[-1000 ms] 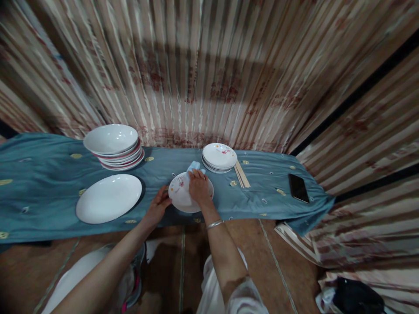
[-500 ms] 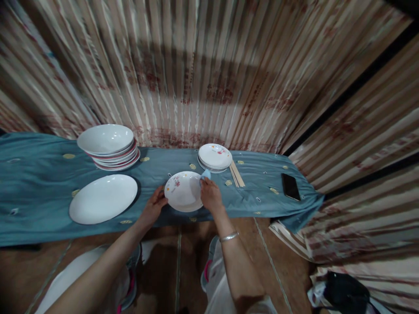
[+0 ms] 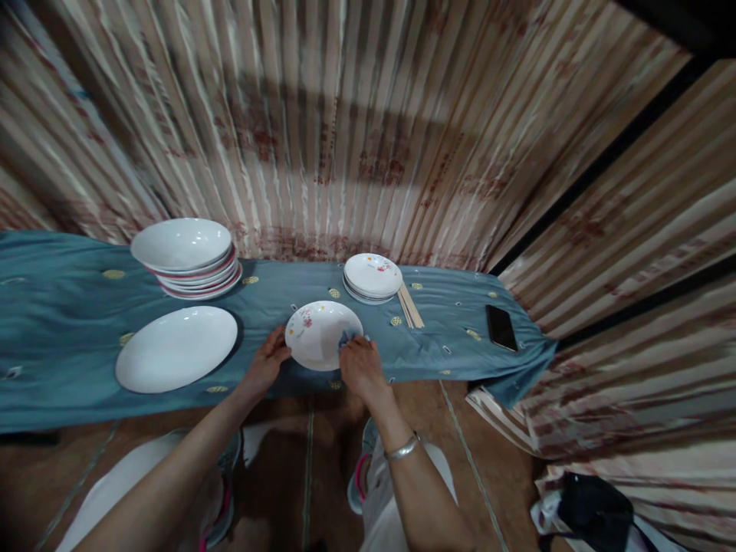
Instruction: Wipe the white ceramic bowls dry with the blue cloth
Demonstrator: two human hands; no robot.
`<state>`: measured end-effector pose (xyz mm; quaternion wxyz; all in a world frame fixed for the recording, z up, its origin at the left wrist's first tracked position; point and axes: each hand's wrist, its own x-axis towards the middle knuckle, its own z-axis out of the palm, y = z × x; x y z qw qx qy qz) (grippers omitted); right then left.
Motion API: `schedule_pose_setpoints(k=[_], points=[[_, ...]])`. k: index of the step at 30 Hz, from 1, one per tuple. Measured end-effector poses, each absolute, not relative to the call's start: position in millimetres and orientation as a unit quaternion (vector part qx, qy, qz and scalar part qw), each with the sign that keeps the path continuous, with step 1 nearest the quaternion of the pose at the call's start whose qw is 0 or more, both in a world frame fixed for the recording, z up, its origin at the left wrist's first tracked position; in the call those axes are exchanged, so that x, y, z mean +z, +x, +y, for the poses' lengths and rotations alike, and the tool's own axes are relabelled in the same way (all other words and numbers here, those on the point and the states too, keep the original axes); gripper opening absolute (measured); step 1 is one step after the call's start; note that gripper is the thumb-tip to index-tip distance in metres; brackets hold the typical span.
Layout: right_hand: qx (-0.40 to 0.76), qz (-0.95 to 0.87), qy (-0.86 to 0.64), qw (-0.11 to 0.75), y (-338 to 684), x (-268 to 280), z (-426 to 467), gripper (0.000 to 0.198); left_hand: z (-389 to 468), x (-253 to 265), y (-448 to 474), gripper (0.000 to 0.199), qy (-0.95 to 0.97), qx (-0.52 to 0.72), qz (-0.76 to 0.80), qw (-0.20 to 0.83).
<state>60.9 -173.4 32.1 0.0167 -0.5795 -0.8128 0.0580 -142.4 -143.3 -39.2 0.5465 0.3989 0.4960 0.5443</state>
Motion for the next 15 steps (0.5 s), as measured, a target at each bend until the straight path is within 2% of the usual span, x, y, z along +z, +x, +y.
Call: schedule_pose_setpoints(k=[4,15], points=[[0.099,-0.827,-0.553,0.015,52.3,39.8,-178.0,0.029,-143.7,-37.5,-142.0,0.061,0.408,0.547,0.488,0.545],[0.185,-0.862,-0.456,0.120,25.9,24.0,-166.6,0.031,-144.9,-30.8,-140.9,0.047,0.444,0.539,0.487,0.525]])
